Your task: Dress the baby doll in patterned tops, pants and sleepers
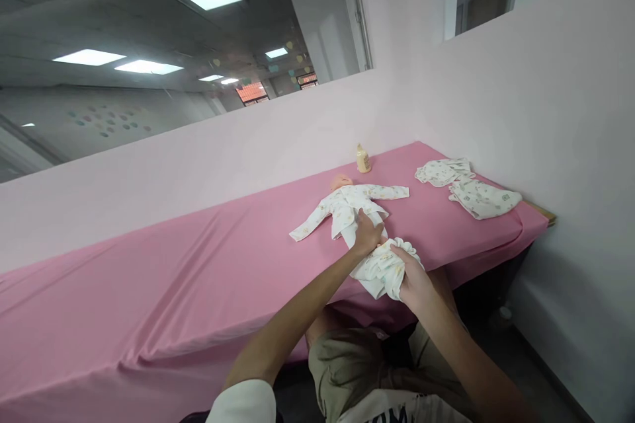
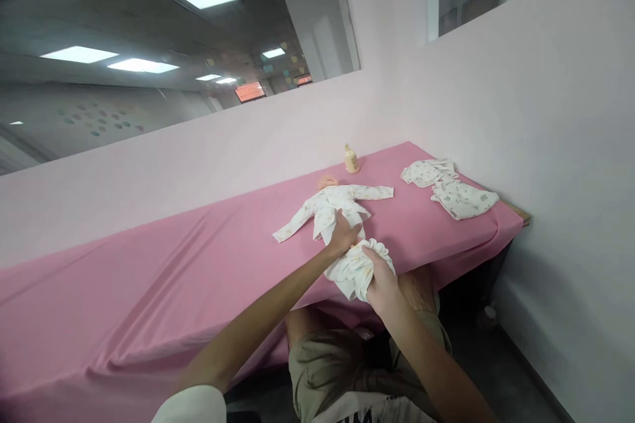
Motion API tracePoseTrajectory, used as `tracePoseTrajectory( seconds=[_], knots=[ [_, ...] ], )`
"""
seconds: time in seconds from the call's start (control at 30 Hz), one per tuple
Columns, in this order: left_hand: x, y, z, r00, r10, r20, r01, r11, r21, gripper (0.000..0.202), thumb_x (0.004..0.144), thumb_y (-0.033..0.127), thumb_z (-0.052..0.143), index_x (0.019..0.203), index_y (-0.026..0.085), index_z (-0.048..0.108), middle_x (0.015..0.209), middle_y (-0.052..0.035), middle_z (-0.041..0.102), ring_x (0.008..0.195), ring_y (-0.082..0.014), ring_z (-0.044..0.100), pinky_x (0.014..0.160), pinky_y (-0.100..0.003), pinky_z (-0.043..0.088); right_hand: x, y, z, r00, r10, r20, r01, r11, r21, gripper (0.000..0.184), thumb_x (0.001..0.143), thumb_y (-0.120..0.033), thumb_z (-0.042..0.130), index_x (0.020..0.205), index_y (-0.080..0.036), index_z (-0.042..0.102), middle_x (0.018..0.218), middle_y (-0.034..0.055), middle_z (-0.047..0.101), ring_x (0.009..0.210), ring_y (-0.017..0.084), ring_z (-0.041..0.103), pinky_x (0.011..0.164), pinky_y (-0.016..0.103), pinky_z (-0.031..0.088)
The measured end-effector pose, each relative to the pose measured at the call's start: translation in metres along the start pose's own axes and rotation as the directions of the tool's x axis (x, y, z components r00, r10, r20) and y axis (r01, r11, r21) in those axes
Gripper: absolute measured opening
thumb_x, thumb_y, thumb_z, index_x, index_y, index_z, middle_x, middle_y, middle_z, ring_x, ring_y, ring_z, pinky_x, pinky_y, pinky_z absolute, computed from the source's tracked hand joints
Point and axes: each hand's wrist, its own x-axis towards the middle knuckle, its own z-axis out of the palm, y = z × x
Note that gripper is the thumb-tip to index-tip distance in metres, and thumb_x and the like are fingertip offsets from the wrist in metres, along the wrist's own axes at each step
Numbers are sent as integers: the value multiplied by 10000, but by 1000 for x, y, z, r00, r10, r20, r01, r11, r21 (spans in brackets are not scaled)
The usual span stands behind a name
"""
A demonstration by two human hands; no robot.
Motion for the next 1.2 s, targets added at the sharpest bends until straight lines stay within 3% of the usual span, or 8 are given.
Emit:
tracePoseTrajectory(
  seconds=[0.1,0.17,0.33,0.53,0.7,0.93,1.1,1.2],
  knots=[
    [-4,6,-7,991,-107,75,108,994,-17,907,838,285,616,1515,63,55,1412,-264,438,1277,-330,477,1029,-397,408,7,-1,6,997,33,-68,-32,999,14,236,769,-213,681,1001,-239,644,881,33,745,860,236,722,724,370,611],
    [-5,7,-14,969,-186,162,202,975,-91,843,854,266,591,1510,114,84,1254,-217,564,1061,-282,609,858,-369,502,10,-3,10,993,51,-106,-49,999,21,235,786,-215,668,1019,-227,639,865,36,743,841,230,723,723,362,610],
    [-14,9,-28,950,-200,242,248,951,-185,565,830,135,585,1354,142,376,995,-104,619,783,-151,609,706,-272,507,17,-5,15,994,74,-76,-75,997,-10,241,805,-245,671,1042,-208,642,821,31,735,793,206,719,703,320,600],
    [-28,5,-35,953,-125,277,188,959,-211,284,846,175,601,1119,141,528,1020,-108,608,831,-153,612,742,-281,507,22,-10,17,996,76,-42,-80,988,-131,238,767,-346,715,954,-207,665,729,45,724,737,237,717,625,337,584],
    [-26,-2,-39,928,39,371,-43,999,1,391,803,306,676,1162,193,569,940,-67,628,866,-192,603,713,-295,491,19,-12,16,996,42,-82,-55,983,-173,249,747,-372,723,919,-202,665,711,55,725,733,249,718,607,345,573],
    [-18,-1,-34,905,-8,425,51,995,-89,469,767,245,697,1209,186,551,829,-41,619,737,-171,601,657,-300,486,28,-8,18,997,-5,-80,-10,984,-180,333,725,-423,748,965,-212,657,797,55,740,717,228,711,574,317,563],
    [-38,7,-38,898,38,438,33,988,-153,363,887,433,551,1105,150,618,1004,-107,658,906,-206,622,778,-325,498,35,-8,18,984,-32,-178,-2,982,-191,328,680,-465,782,824,-216,626,677,21,709,623,202,693,535,293,546],
    [-54,15,-41,830,145,538,-96,988,-119,419,862,458,587,1163,167,603,1199,-110,631,1116,-241,573,919,-333,466,34,-11,18,981,12,-196,-59,970,-235,369,688,-542,754,797,-213,626,596,23,677,611,214,693,532,302,546]
  ],
)
